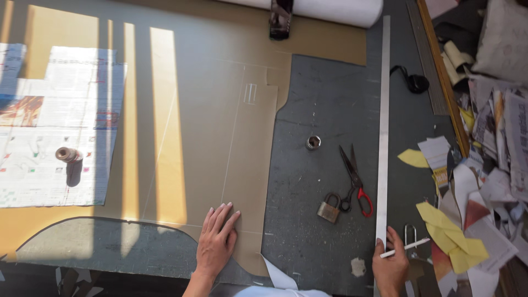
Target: The person marks lines on a newspaper and a large cardboard sheet using a ruler and a white marker, then cuts along the marked lines with scissors. The person handles the newspaper, cardboard, ruler, marker, and scissors throughout the task.
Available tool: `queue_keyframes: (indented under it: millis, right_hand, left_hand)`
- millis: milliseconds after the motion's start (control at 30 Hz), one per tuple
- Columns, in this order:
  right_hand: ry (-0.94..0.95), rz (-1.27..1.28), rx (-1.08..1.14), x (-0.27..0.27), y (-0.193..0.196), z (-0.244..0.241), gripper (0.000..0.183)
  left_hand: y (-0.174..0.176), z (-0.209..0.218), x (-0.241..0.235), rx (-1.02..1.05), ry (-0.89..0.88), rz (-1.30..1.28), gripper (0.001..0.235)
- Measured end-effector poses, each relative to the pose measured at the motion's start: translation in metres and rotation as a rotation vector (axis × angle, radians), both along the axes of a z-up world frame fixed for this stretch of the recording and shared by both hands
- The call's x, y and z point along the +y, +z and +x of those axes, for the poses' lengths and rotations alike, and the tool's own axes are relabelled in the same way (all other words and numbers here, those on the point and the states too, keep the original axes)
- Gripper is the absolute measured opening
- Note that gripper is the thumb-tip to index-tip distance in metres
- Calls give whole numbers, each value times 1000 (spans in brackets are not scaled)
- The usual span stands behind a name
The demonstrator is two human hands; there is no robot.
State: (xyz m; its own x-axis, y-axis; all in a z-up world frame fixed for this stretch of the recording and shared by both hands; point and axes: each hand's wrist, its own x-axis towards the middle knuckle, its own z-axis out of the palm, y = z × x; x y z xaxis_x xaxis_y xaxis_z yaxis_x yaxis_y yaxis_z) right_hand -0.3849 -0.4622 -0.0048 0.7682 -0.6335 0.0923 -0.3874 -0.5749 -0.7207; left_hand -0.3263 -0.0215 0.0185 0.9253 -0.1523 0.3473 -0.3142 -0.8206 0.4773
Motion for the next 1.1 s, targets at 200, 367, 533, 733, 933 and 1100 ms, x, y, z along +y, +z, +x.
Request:
queue_keyframes:
  millis: [200, 367, 533, 733, 933, 1100]
  right_hand:
    - [154, -160, -79, -8, 11, 30, 48]
    - [138, -178, 68, 2, 26, 41, 47]
    - [181, -194, -28, 24, 30, 47, 47]
    - [274, -124, 34, 47, 33, 44, 43]
    - [400, -94, -43, 62, 32, 40, 38]
    - [435, -124, -63, 60, 31, 40, 37]
  left_hand:
    - [2, -1, -2, 13, 18, 16, 46]
    - [2, -3, -6, 32, 46, 17, 45]
    - [0, -2, -5, 49, 49, 10, 44]
    - [-5, -1, -6, 52, 59, 34, 44]
    - [-6, -2, -6, 43, 58, 31, 44]
    - [-6, -3, -7, 44, 61, 23, 43]
